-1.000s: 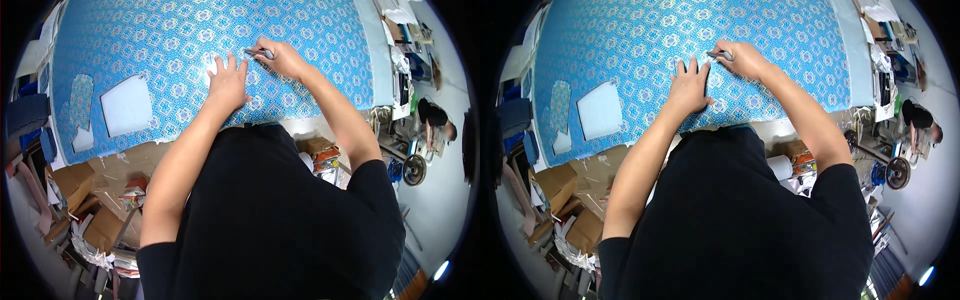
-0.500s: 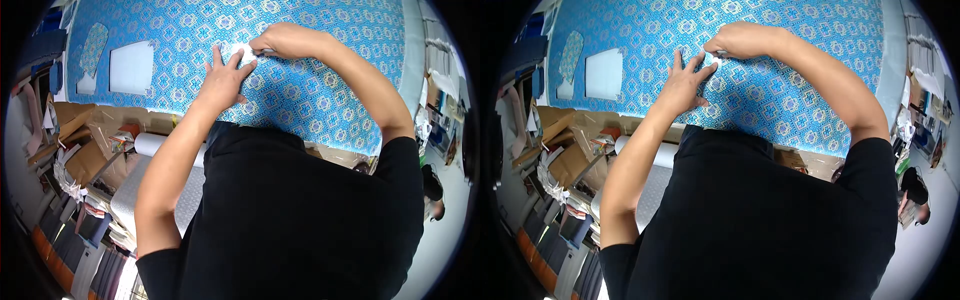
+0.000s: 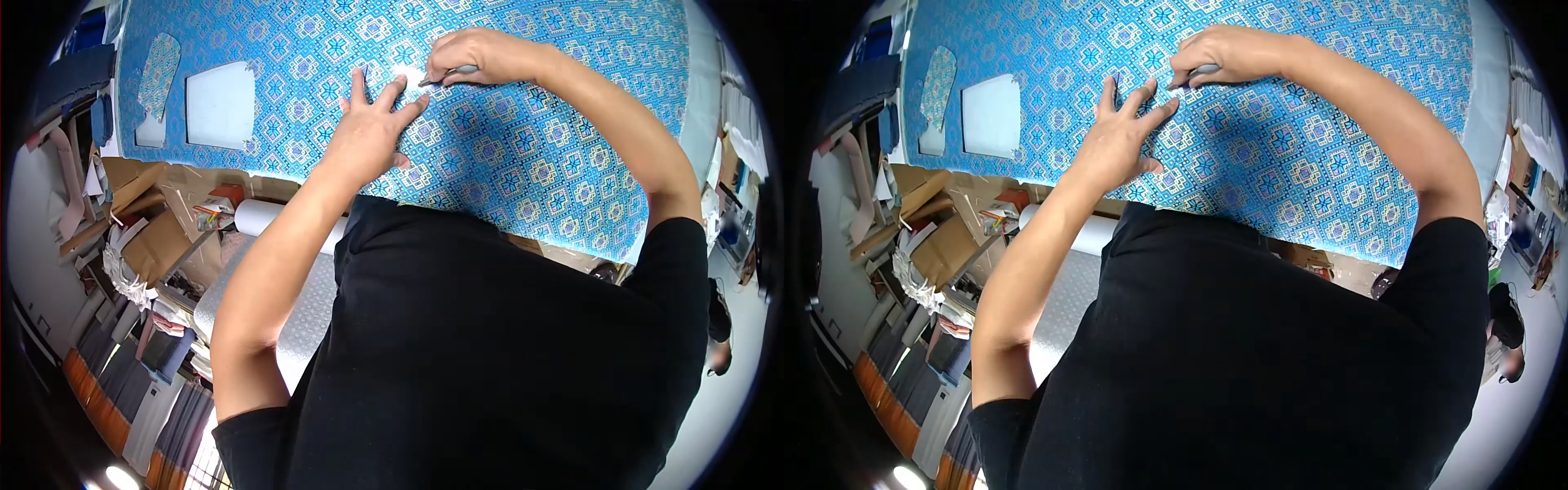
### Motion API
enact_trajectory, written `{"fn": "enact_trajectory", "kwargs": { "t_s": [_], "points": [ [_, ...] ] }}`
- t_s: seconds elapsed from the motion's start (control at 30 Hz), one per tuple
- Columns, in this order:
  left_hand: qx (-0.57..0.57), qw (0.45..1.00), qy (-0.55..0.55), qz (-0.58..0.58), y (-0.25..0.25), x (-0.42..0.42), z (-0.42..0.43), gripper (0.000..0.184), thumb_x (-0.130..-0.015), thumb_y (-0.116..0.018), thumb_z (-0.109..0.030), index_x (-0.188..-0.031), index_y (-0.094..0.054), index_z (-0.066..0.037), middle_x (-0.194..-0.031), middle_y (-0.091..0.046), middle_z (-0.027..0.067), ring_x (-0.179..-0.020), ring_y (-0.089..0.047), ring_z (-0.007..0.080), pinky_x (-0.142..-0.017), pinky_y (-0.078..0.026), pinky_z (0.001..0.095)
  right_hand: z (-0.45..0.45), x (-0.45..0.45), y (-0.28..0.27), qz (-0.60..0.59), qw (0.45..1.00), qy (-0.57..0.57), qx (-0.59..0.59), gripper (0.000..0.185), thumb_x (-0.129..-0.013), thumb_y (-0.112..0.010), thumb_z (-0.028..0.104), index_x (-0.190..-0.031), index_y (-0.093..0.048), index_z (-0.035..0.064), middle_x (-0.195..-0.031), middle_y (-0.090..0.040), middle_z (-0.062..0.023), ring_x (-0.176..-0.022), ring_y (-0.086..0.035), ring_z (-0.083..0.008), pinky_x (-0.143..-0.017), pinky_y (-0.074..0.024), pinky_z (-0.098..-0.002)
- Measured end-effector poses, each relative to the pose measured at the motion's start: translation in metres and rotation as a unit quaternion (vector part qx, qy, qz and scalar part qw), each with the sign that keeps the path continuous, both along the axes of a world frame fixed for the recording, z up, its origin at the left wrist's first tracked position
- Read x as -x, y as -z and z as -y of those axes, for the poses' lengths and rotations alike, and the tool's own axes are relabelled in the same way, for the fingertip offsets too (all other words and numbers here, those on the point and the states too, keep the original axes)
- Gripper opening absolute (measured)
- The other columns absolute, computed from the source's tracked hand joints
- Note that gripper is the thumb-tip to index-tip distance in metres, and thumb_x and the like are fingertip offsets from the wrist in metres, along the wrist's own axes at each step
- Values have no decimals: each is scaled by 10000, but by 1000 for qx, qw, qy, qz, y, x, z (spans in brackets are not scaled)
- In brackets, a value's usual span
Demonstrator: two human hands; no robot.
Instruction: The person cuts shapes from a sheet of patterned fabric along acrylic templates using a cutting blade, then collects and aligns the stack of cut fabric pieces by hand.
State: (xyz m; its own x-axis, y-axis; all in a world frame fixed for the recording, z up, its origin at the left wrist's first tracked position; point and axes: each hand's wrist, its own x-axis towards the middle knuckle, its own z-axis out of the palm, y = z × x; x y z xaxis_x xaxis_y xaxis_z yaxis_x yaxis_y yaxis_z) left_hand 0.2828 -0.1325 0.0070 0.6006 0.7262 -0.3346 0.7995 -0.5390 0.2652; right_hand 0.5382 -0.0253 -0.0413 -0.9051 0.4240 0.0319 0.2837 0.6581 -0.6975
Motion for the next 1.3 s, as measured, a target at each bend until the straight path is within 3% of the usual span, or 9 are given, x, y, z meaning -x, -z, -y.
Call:
{"fn": "enact_trajectory", "kwargs": {
  "t_s": [0.03,0.13,0.2,0.27,0.33,0.43,0.47,0.57,1.3],
  "points": [
    [-2,1000,4,0,0,0,0,971,-653,-963,-250,-1513,-519,-315,-1613,-405,80,-1466,-256,620,-1061,-488,727,2,-4,11,-24,1000,13,3,168,-905,-752,190,-1063,-739,137,-1155,-746,-55,-1210,-674,-251,-1172,-475,-454],
    [-6,1000,11,1,-4,0,-2,974,-657,-961,-266,-1518,-509,-315,-1611,-403,91,-1459,-257,623,-1051,-492,733,15,-10,17,-60,994,54,-74,190,-943,-722,220,-1121,-744,155,-1193,-735,-60,-1204,-663,-269,-1190,-448,-467],
    [13,1000,9,-12,-9,-2,-2,999,-643,-960,-314,-1528,-499,-317,-1623,-400,114,-1492,-270,538,-1223,-325,646,30,-9,13,-21,993,119,-11,189,-926,-741,199,-1109,-753,156,-1239,-737,-54,-1244,-656,-280,-1265,-344,-493],
    [-1,999,29,-15,-11,-1,-2,1005,-655,-957,-341,-1541,-484,-308,-1622,-399,127,-1477,-281,558,-1208,-341,650,44,-5,-6,1,970,207,127,181,-917,-768,148,-1095,-748,128,-1226,-747,-88,-1198,-687,-297,-1259,-335,-495],
    [2,999,31,-31,-14,0,-2,1026,-650,-963,-351,-1550,-471,-313,-1623,-396,126,-1457,-274,605,-1160,-396,673,68,-1,-8,-51,952,291,78,191,-913,-772,125,-1101,-740,111,-1222,-745,-122,-1152,-712,-287,-1264,-318,-485],
    [2,998,57,-32,-8,6,-1,1048,-658,-960,-387,-1567,-444,-303,-1632,-379,141,-1418,-275,667,-1022,-509,699,110,33,-15,-88,867,483,89,184,-939,-758,142,-1108,-719,79,-1187,-750,-136,-1063,-733,-271,-1027,-531,-385],
    [-8,998,58,-32,-5,7,-1,1049,-665,-956,-401,-1571,-436,-301,-1636,-371,148,-1410,-277,677,-978,-539,701,121,47,-22,-66,838,535,84,206,-939,-760,161,-1110,-706,60,-1127,-761,-143,-999,-741,-267,-859,-565,-359],
    [-8,996,83,-38,-10,9,-3,1051,-712,-917,-467,-1598,-390,-261,-1652,-336,174,-1402,-255,705,-951,-534,725,141,81,-18,-49,752,654,61,260,-927,-768,214,-1111,-701,43,-1006,-774,-140,-897,-754,-274,-780,-579,-372],
    [19,983,140,-115,-6,12,-11,1034,-868,-751,-603,-1657,-271,-140,-1712,-191,133,-1416,-166,728,-1002,-498,722,127,161,-24,71,597,798,-42,229,-871,-746,174,-1014,-695,3,-892,-750,-234,-814,-741,-415,-735,-587,-474]
  ]
}}
